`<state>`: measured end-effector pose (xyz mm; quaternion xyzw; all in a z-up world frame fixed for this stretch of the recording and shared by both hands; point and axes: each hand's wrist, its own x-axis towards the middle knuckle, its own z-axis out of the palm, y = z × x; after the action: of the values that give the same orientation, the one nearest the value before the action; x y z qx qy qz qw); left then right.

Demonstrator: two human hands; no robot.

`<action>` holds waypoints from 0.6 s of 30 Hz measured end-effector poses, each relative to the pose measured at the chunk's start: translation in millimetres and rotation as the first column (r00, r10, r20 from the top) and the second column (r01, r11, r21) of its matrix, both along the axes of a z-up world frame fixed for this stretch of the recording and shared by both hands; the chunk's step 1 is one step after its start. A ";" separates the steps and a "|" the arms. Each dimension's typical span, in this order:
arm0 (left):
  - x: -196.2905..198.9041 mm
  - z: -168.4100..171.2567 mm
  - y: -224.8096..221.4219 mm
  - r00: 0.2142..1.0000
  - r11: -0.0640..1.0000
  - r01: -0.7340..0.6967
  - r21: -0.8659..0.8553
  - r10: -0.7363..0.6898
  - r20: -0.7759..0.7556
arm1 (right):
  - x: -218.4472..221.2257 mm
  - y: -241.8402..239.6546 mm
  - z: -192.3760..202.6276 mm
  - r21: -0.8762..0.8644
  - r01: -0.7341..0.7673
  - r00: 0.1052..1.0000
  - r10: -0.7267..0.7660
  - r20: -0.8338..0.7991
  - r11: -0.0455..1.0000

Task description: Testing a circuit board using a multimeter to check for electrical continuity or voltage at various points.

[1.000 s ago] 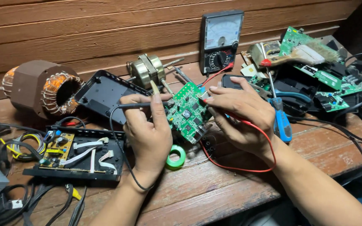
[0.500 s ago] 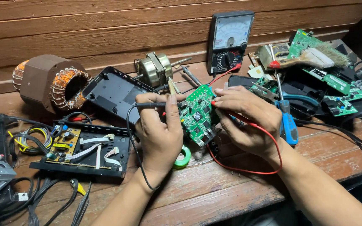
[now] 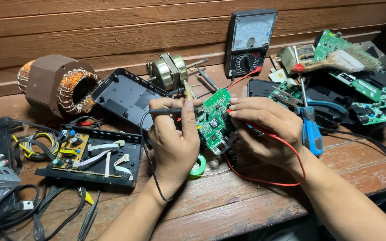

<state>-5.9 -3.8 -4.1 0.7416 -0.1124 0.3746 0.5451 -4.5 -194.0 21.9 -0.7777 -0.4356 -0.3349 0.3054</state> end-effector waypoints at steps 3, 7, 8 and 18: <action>0.1 1.1 1.0 1.000 1.000 -0.027 0.007 0.027 -0.014 | -0.1 0.7 -1.4 0.026 -0.001 1.000 0.001 -0.013 1.000; 1.0 2.9 1.1 0.996 0.999 -0.023 -0.025 0.021 -0.083 | 0.7 0.7 -1.6 0.028 -0.012 0.999 0.013 -0.030 1.000; 0.9 2.7 1.1 0.995 0.999 -0.025 -0.030 0.022 -0.101 | 0.6 1.1 -1.4 0.021 -0.013 1.000 0.013 -0.023 1.000; 2.6 2.0 1.0 0.994 0.999 -0.013 -0.038 0.008 -0.113 | 0.0 -0.6 -0.1 -0.019 -0.009 1.000 0.008 -0.023 1.000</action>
<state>-3.3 -2.8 -2.2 0.7513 -0.0704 0.3372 0.5630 -4.5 -194.6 21.9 -0.7826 -0.4385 -0.3203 0.3043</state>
